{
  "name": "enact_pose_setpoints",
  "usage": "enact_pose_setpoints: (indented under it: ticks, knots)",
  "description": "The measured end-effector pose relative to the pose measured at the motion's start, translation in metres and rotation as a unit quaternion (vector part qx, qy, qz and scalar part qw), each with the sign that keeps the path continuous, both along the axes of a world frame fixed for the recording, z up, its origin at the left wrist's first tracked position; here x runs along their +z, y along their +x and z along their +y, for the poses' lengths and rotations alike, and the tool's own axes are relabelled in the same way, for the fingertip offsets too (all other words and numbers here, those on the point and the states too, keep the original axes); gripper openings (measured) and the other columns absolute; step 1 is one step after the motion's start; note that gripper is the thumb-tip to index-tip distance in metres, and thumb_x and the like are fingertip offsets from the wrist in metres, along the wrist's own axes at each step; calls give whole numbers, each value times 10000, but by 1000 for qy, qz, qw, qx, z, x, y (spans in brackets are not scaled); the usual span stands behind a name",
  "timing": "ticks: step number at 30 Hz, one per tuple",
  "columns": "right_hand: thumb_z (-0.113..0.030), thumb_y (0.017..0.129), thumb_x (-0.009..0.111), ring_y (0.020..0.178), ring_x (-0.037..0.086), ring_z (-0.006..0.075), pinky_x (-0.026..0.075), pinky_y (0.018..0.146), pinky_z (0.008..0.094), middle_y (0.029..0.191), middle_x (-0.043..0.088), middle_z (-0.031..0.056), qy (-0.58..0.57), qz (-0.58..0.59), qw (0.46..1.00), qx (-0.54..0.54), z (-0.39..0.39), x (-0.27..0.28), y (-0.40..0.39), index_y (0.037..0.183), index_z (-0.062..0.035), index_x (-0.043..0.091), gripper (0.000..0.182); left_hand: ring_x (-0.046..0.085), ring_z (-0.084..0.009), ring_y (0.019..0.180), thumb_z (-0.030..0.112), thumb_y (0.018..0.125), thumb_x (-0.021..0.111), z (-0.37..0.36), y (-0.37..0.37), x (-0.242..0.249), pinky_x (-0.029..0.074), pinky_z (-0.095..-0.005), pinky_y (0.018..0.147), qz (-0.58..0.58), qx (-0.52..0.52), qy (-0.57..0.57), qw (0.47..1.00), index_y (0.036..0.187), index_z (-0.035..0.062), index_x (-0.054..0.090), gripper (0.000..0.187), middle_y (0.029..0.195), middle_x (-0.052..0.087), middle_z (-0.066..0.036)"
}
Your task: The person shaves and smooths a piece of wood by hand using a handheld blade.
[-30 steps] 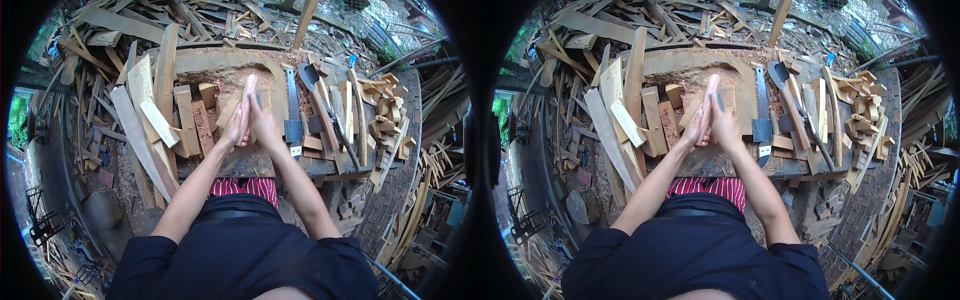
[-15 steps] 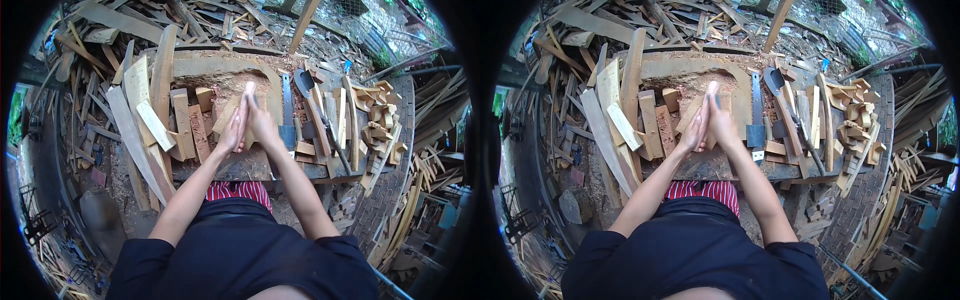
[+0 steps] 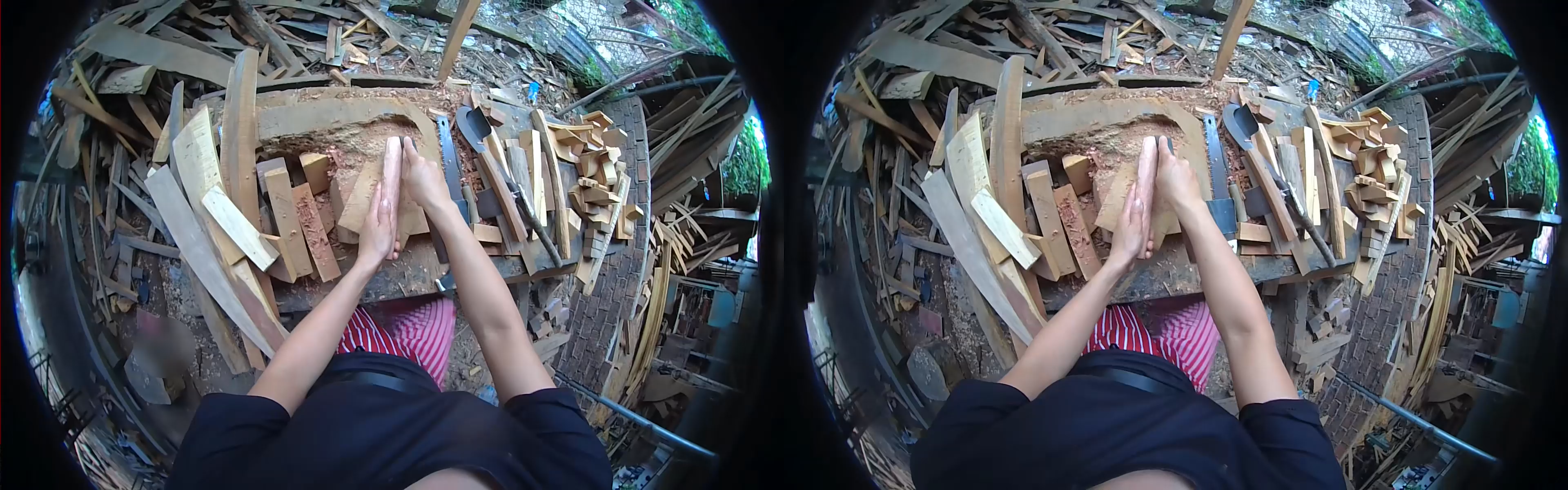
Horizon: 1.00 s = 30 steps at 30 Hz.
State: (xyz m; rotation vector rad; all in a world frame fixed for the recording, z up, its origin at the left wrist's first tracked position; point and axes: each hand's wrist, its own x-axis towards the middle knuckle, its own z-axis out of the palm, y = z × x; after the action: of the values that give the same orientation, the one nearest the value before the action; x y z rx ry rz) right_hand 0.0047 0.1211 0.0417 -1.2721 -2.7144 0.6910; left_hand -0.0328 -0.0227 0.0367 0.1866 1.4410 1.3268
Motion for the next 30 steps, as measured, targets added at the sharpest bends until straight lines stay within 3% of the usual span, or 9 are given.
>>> enact_pose_setpoints:
  ticks: [5,7,8,13,16,19,23,28,30]
  knots:
    - [-157,922,453,745,612,483,466,660,565,771,600,323,-95,-28,995,-18,-71,41,33,1431,-152,333,523,543,-152,481,379,1020,303,0,-1,-11,458,-268,385,5,-7,20,1000,1485,140,218,530,892,623,-149]
    - [-176,925,457,745,613,479,462,656,563,769,600,318,-112,-17,993,-26,-77,43,40,1436,-161,325,527,590,-209,1063,322,1027,309,4,0,-26,521,-309,843,-26,37,122,991,1501,129,137,540,1274,511,-142]
    - [-195,929,461,745,614,475,458,652,562,767,600,313,-129,-5,991,-27,-78,43,42,1441,-169,317,532,366,-209,1337,278,1030,317,5,-4,-32,359,-315,1064,-96,18,153,983,1494,97,151,525,1488,289,-125]
    - [-204,946,418,703,657,390,503,644,514,756,644,238,-76,54,996,-4,-71,33,37,1419,-163,369,478,359,-196,1337,217,1023,345,-7,-14,-23,348,-319,1076,-170,17,178,969,1490,95,185,509,1490,289,-128]
    - [-194,936,413,710,661,390,510,656,508,732,641,236,-115,12,993,-39,-83,41,34,1425,-173,363,492,635,-152,772,230,1019,368,-5,-7,-46,545,-247,586,-60,31,215,974,1494,123,184,521,1363,451,-138]
    - [-168,920,436,693,655,407,515,653,504,720,633,258,-31,-59,998,-2,-94,44,38,1426,-160,355,512,551,-110,524,235,1018,372,11,2,-67,449,-212,384,96,95,252,958,1499,151,181,524,1261,535,-127]
    - [-127,897,468,732,644,442,510,656,520,762,631,286,-8,-57,998,9,-43,36,13,1428,-147,324,551,588,-118,553,302,1007,401,-8,-3,-17,443,-228,372,-43,-20,88,995,1507,169,149,575,1222,559,-136]
    - [-120,907,434,727,622,473,472,637,563,760,615,303,-15,-47,999,19,-69,34,28,1420,-134,346,520,587,-291,1090,334,1000,406,3,6,-48,457,-315,928,180,41,145,972,1453,63,299,538,1384,455,-197]
    - [-115,903,440,728,624,468,470,632,562,760,615,301,-39,-70,996,29,-70,36,30,1424,-130,338,531,567,-294,1128,331,1000,405,2,6,-53,446,-321,945,159,28,118,980,1455,64,296,539,1402,438,-194]
